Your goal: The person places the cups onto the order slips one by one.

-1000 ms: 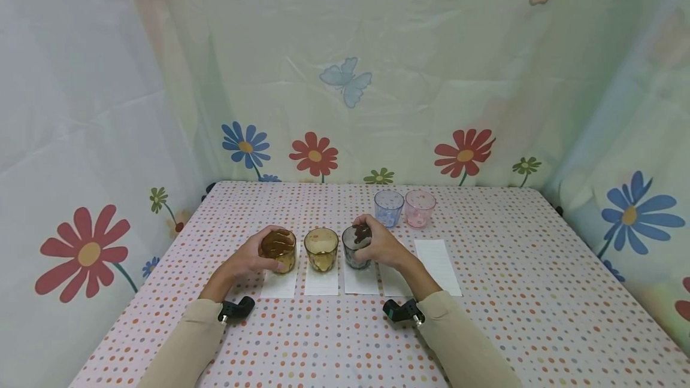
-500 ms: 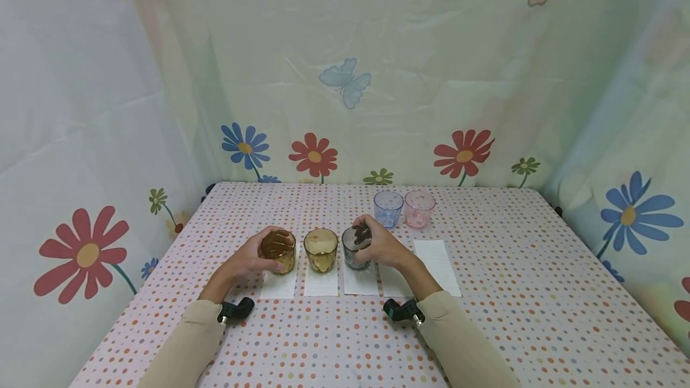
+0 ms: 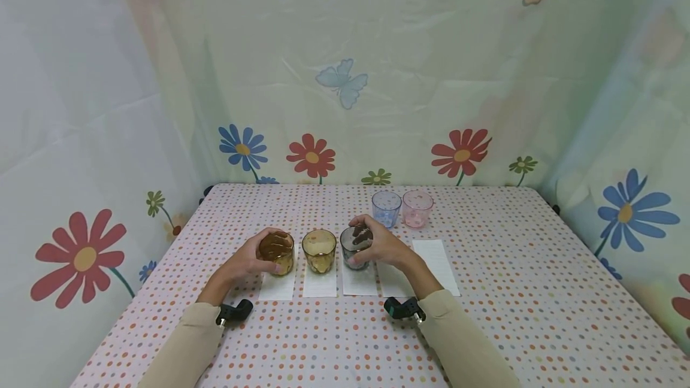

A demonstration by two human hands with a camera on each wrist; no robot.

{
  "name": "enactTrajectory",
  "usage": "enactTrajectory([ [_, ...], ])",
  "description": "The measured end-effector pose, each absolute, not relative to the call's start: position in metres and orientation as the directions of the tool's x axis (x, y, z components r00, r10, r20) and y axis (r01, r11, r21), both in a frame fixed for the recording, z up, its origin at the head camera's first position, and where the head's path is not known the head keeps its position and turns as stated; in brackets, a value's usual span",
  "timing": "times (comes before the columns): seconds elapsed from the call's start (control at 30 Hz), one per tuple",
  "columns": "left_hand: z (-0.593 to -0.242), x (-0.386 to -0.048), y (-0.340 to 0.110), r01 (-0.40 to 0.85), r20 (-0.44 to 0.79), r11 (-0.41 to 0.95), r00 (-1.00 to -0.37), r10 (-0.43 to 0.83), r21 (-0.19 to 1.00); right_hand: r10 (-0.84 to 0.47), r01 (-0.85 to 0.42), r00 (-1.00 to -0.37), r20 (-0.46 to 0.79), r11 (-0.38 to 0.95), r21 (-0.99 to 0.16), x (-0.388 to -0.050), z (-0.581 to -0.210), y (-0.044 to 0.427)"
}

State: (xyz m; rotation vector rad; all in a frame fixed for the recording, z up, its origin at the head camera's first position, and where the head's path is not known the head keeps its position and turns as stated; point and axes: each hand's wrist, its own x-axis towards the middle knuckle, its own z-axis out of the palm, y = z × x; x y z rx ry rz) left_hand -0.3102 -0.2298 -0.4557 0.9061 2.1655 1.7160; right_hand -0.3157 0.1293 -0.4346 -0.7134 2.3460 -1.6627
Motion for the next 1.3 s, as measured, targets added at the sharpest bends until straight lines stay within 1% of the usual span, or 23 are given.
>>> enactTrajectory([
  [0.27, -0.456, -0.31, -0.23, 0.318, 0.182, 0.133, -0.785, 0.592, 0.939, -0.502, -0.293, -0.857, 0.114, 0.292, -0.91, -0.315, -0.431, 0.131],
  [0.43, -0.456, -0.309, -0.23, 0.302, 0.167, 0.14, -0.793, 0.585, 0.943, -0.527, -0.298, -0.841, 0.123, 0.262, -0.918, -0.315, -0.431, 0.133],
  [0.57, -0.455, -0.308, -0.23, 0.301, 0.167, 0.142, -0.796, 0.582, 0.943, -0.536, -0.339, -0.826, 0.171, 0.231, -0.912, -0.315, -0.429, 0.137],
  [0.8, -0.454, -0.308, -0.23, 0.304, 0.168, 0.145, -0.797, 0.58, 0.942, -0.478, -0.403, -0.84, 0.256, 0.233, -0.885, -0.315, -0.426, 0.142],
  [1.1, -0.454, -0.308, -0.23, 0.304, 0.17, 0.14, -0.796, 0.581, 0.942, -0.369, -0.404, -0.879, 0.301, 0.243, -0.882, -0.316, -0.422, 0.141],
  [1.3, -0.454, -0.308, -0.23, 0.304, 0.172, 0.135, -0.794, 0.583, 0.943, -0.319, -0.424, -0.883, 0.344, 0.23, -0.876, -0.315, -0.418, 0.141],
])
